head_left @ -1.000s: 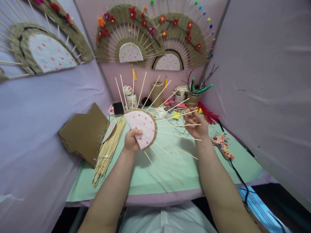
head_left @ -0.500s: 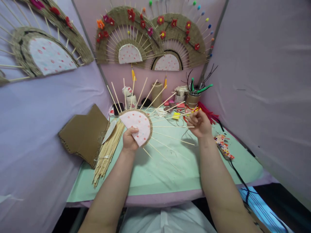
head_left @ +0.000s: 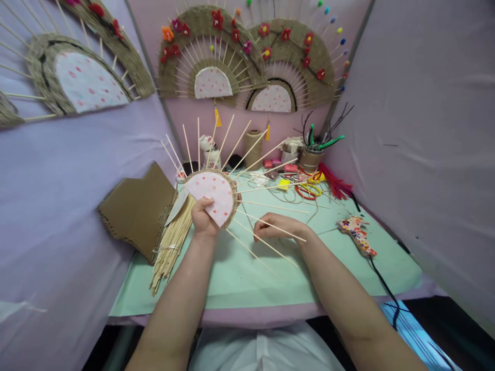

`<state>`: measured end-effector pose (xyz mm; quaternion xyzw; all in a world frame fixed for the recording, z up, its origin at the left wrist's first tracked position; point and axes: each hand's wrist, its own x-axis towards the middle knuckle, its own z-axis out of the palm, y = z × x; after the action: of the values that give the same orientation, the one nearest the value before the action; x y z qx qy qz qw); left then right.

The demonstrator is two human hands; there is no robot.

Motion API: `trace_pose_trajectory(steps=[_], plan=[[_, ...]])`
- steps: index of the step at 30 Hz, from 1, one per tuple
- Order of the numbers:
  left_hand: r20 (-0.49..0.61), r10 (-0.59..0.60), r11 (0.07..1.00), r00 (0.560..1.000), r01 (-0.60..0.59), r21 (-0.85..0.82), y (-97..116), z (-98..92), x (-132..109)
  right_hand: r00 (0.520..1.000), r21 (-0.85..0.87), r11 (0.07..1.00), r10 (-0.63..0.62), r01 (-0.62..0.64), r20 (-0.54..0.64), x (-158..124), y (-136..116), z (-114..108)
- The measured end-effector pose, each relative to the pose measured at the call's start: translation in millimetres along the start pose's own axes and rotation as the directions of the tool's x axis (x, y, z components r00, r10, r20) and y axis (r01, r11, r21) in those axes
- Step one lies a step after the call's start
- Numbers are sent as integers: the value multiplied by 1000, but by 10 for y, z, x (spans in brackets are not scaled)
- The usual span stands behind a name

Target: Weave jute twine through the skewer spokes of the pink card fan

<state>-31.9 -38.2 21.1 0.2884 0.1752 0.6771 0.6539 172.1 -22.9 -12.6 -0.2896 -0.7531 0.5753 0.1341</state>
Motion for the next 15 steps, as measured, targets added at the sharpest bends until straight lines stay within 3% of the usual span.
trace_pose_trajectory(steps=[4, 9, 15], plan=[[30, -45, 999, 999, 45, 22, 7, 6, -16, 999, 26, 1000, 11, -10, -52, -20, 56, -40], [36, -57, 998, 998, 56, 21, 13, 6, -11, 999, 28, 999, 45, -44, -18, -77, 28, -97], [-50, -29, 998, 998, 32, 47, 15, 5, 6, 996, 24, 998, 61, -60, -58, -128, -7, -125]])
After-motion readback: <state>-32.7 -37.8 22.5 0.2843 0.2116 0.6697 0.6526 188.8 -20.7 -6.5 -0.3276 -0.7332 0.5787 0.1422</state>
